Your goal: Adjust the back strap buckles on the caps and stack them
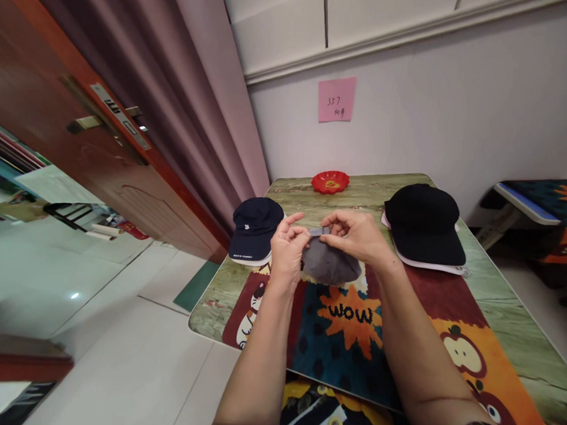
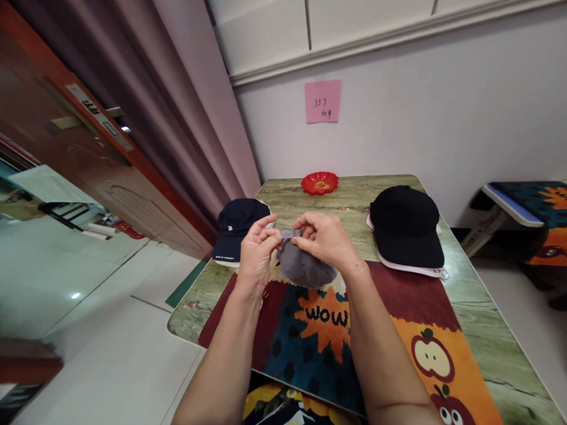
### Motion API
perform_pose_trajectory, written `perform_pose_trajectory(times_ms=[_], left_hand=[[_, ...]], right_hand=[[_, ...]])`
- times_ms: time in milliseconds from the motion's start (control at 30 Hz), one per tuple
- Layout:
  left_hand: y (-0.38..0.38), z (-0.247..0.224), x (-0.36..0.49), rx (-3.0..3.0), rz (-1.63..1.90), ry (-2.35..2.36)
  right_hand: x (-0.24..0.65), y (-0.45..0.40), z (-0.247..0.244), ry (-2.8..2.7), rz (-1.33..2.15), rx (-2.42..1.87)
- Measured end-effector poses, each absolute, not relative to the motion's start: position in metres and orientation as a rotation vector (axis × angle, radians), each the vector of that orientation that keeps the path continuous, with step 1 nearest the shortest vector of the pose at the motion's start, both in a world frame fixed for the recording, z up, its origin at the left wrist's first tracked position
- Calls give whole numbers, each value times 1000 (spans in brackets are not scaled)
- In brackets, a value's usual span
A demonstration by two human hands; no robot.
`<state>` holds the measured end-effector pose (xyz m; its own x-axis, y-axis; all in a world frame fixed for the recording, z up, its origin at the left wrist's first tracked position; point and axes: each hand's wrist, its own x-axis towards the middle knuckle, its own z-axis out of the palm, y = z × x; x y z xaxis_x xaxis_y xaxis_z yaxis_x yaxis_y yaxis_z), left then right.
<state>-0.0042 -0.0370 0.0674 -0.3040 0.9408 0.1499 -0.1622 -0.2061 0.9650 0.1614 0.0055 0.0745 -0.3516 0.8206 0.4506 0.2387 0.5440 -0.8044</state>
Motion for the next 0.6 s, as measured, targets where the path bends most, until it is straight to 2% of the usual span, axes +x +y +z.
perform_pose_trajectory(times_ms=[333, 600], left_hand=[[-38, 68, -8, 1035, 1692, 1261], [-38, 61, -6, 1099, 1456, 1295]], right_hand=[[162, 7, 73, -1914, 736, -924], [162, 7, 76, -1984, 569, -896]])
